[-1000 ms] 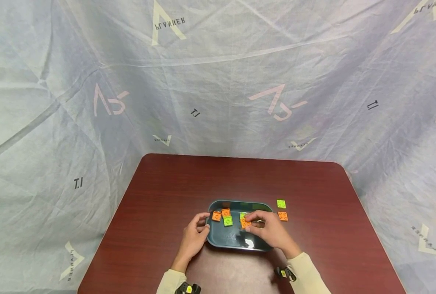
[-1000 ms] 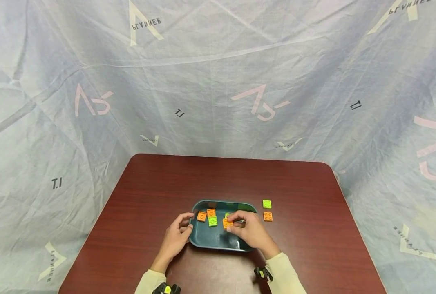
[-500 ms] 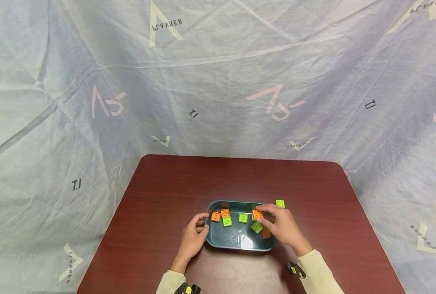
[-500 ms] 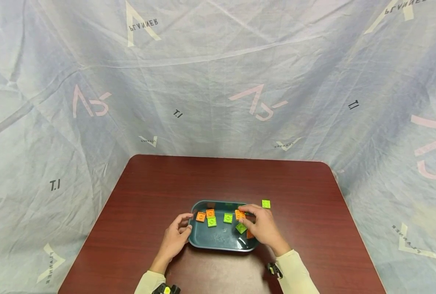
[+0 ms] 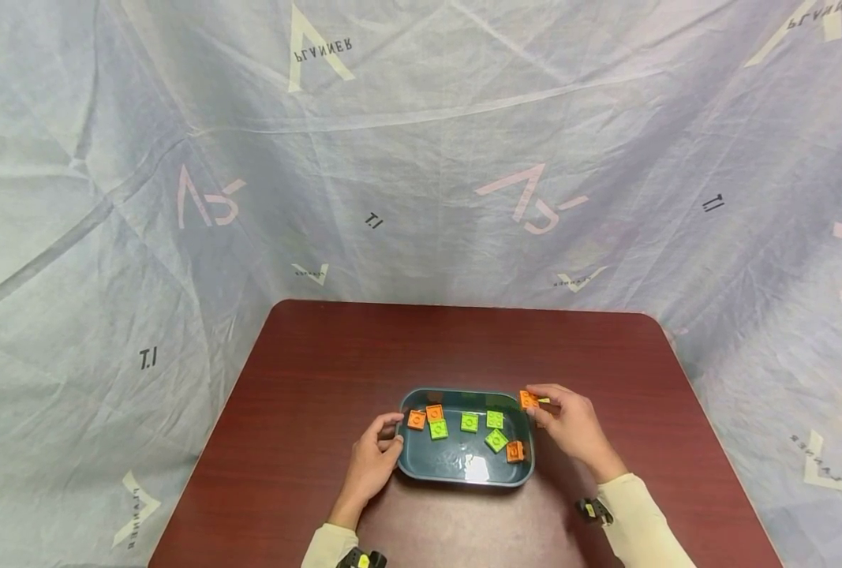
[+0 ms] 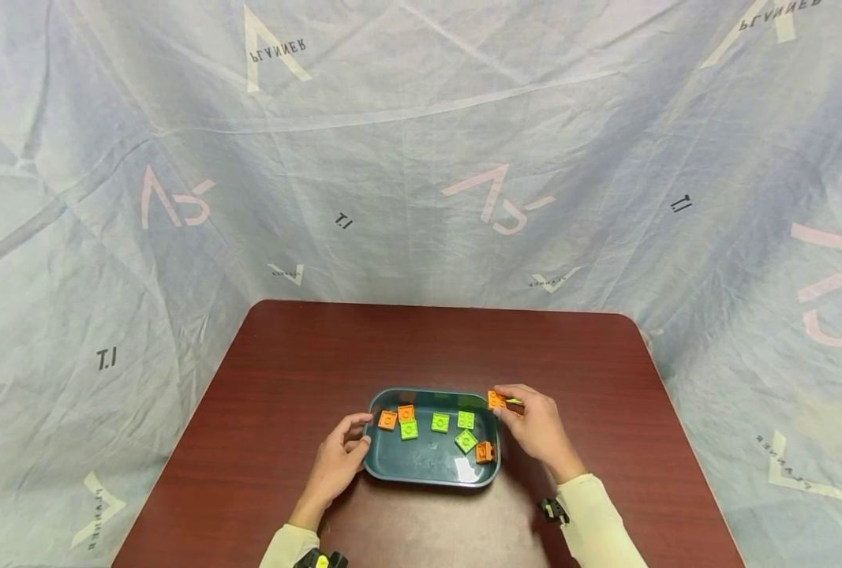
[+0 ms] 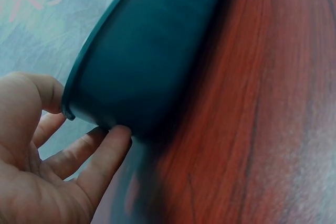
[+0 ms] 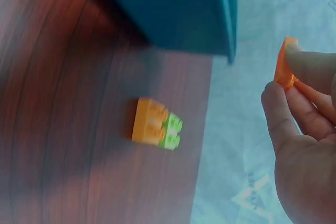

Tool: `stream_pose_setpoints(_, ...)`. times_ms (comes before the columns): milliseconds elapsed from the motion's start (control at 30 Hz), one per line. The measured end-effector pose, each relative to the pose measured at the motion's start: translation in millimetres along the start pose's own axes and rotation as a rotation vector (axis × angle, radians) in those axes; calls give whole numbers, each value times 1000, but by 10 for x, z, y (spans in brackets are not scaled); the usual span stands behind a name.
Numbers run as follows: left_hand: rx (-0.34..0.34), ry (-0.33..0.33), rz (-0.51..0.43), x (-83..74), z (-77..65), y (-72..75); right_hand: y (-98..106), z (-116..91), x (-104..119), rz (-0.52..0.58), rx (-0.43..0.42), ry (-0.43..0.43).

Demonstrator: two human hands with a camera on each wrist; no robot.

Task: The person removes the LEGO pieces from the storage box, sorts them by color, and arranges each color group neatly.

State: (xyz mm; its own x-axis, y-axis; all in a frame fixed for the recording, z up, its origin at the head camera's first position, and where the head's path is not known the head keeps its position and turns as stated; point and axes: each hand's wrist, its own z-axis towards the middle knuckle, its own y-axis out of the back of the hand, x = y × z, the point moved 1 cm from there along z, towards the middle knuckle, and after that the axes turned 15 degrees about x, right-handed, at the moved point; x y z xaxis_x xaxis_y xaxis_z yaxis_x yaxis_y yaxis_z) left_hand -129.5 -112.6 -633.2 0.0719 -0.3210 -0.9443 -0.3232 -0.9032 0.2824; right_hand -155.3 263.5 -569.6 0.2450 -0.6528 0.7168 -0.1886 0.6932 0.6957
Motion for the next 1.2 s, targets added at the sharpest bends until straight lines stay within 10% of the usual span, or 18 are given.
stream_pose_setpoints(1200,15,-30,-66,9,-19,13,179,-173,-770,-154,40,-134)
